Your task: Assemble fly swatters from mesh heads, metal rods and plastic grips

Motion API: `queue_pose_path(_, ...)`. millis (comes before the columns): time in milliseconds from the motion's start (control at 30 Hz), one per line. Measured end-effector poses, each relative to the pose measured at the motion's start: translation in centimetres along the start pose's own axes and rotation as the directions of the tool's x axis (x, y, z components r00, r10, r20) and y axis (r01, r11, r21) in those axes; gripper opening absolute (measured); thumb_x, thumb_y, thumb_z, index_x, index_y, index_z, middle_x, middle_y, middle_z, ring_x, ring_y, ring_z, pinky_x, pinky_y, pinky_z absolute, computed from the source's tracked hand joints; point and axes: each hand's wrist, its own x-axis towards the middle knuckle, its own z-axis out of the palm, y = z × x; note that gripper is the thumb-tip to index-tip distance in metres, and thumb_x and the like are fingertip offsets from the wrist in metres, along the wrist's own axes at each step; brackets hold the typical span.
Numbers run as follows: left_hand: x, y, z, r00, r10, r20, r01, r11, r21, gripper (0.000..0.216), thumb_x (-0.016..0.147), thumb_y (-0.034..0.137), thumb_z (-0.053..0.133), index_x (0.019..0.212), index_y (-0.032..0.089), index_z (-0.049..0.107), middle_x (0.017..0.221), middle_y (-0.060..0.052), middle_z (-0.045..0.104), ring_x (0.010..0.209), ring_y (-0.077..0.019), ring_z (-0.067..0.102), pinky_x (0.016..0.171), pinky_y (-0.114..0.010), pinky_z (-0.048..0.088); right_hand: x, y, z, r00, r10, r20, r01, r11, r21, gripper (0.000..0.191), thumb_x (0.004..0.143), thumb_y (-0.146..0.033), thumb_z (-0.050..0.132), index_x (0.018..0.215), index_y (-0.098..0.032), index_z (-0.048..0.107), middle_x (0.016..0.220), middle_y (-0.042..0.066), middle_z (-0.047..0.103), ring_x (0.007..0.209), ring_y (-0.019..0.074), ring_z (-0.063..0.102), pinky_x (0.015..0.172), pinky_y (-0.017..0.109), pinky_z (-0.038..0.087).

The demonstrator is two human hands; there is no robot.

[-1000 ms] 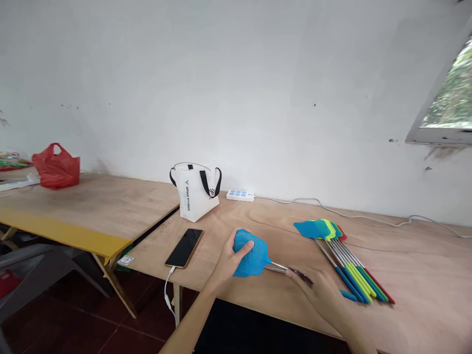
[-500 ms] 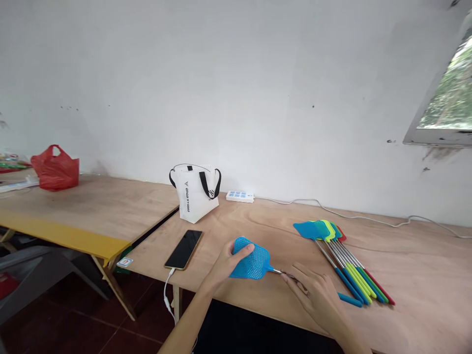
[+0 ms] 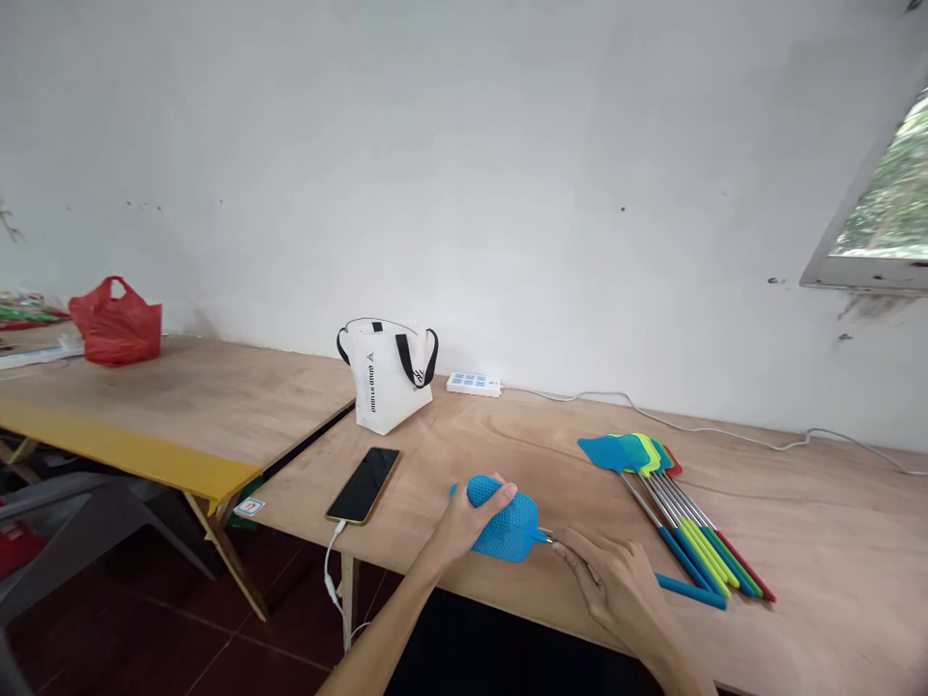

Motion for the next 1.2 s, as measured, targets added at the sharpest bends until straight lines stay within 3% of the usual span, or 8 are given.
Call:
queue_pose_path(233, 0.1, -0.3, 0.0, 0.999, -0.033, 0.033, 0.034, 0.999, -0.034, 0.051, 0.079, 0.066, 0.072, 0.068, 0.018, 0.058, 0.067, 0.003, 0.051, 0.066, -0.0128, 0.049, 0.066, -0.026, 0.043, 0.1, 0.2, 0.8, 0.999, 0.029, -0.044, -0.03, 0.999, -0.026, 0.033, 0.106, -0.028, 0.036, 0.094, -0.024, 0.066, 0.075, 0.001, 0.069, 0.065, 0.0154, 0.067, 0.055, 0.023, 0.034)
queue_pose_path(400, 0.9, -0.4, -1.7, 0.989, -0.064, 0.136, 0.07, 0.997, -0.038, 0.045, 0.074, 0.059, 0.08, 0.072, 0.018, 0.061, 0.068, 0.002, 0.058, 0.066, -0.0144, 0.056, 0.064, -0.027, 0.046, 0.3, 0.1, 1.4, 0.985, 0.136, 0.102, -0.141, 0.989, 0.042, 0.03, 0.106, -0.038, 0.04, 0.107, -0.031, 0.069, 0.092, -0.001, 0.077, 0.081, 0.0178, 0.074, 0.062, 0.023, 0.044)
queue_pose_path(500, 1.1, 0.1, -3.2, 0.996, -0.088, 0.025, 0.088, 0.996, 0.001, 0.047, 0.073, 0.058, 0.081, 0.065, 0.018, 0.057, 0.065, 0.002, 0.059, 0.065, -0.0159, 0.059, 0.064, -0.028, 0.048, -0.2, 1.7, 1.6, 0.955, 0.253, 0.156, -0.259, 0.966, 0.021, 0.028, 0.103, -0.046, 0.045, 0.111, -0.034, 0.07, 0.095, -0.001, 0.079, 0.083, 0.0219, 0.075, 0.066, 0.028, 0.049)
queue_pose_path(633, 1.7, 0.0, -5.5, 0.99, -0.086, -0.112, 0.094, 0.993, 0.071, 0.047, 0.076, 0.06, 0.077, 0.066, 0.019, 0.057, 0.069, -0.002, 0.064, 0.071, -0.0206, 0.064, 0.066, -0.03, 0.051, -1.4, 5.4, 0.9, 0.924, 0.369, 0.101, -0.373, 0.927, 0.023, 0.037, 0.098, -0.056, 0.05, 0.105, -0.03, 0.074, 0.102, 0.004, 0.079, 0.089, 0.0258, 0.074, 0.074, 0.033, 0.053)
queue_pose_path(733, 2.5, -1.5, -6.7, 0.981, -0.055, -0.187, 0.095, 0.973, 0.211, 0.051, 0.078, 0.064, 0.074, 0.064, 0.02, 0.052, 0.066, 0.0, 0.06, 0.07, -0.0203, 0.063, 0.064, -0.029, 0.047, -2.1, 7.7, 0.2, 0.887, 0.451, 0.099, -0.454, 0.891, 0.008, 0.044, 0.094, -0.065, 0.05, 0.098, -0.029, 0.076, 0.089, 0.003, 0.079, 0.074, 0.0237, 0.072, 0.065, 0.032, 0.051)
queue_pose_path(833, 3.4, -3.4, -7.0, 0.969, -0.024, -0.244, 0.075, 0.976, 0.205, 0.05, 0.076, 0.065, 0.075, 0.086, 0.019, 0.056, 0.08, -0.001, 0.065, 0.082, -0.0225, 0.067, 0.07, -0.03, 0.05, -2.5, 8.7, 0.0, 0.866, 0.493, 0.087, -0.495, 0.869, 0.007, 0.047, 0.094, -0.066, 0.048, 0.095, -0.028, 0.076, 0.078, 0.003, 0.076, 0.068, 0.0229, 0.069, 0.061, 0.032, 0.049)
queue_pose_path(967, 4.0, -5.1, -6.8, 0.977, -0.096, -0.193, 0.104, 0.994, 0.032, 0.069, 0.074, 0.061, 0.08, 0.119, 0.021, 0.046, 0.106, -0.009, 0.07, 0.101, -0.026, 0.069, 0.08, -0.035, 0.055, -2.7, 9.3, 0.4, 0.861, 0.505, 0.059, -0.508, 0.86, 0.058, 0.044, 0.094, -0.063, 0.048, 0.091, -0.027, 0.074, 0.083, 0.003, 0.076, 0.066, 0.0209, 0.066, 0.063, 0.032, 0.05)
queue_pose_path(1200, 3.9, -6.8, -7.1, 0.997, -0.049, -0.054, 0.062, 0.96, 0.273, 0.056, 0.083, 0.058, 0.069, 0.121, 0.02, 0.051, 0.117, -0.012, 0.068, 0.106, -0.0273, 0.068, 0.088, -0.039, 0.054, -3.4, 11.1, 1.6, 0.856, 0.514, 0.061, -0.517, 0.845, 0.136, 0.041, 0.094, -0.058, 0.05, 0.096, -0.025, 0.074, 0.092, 0.006, 0.077, 0.073, 0.0222, 0.067, 0.069, 0.034, 0.052)
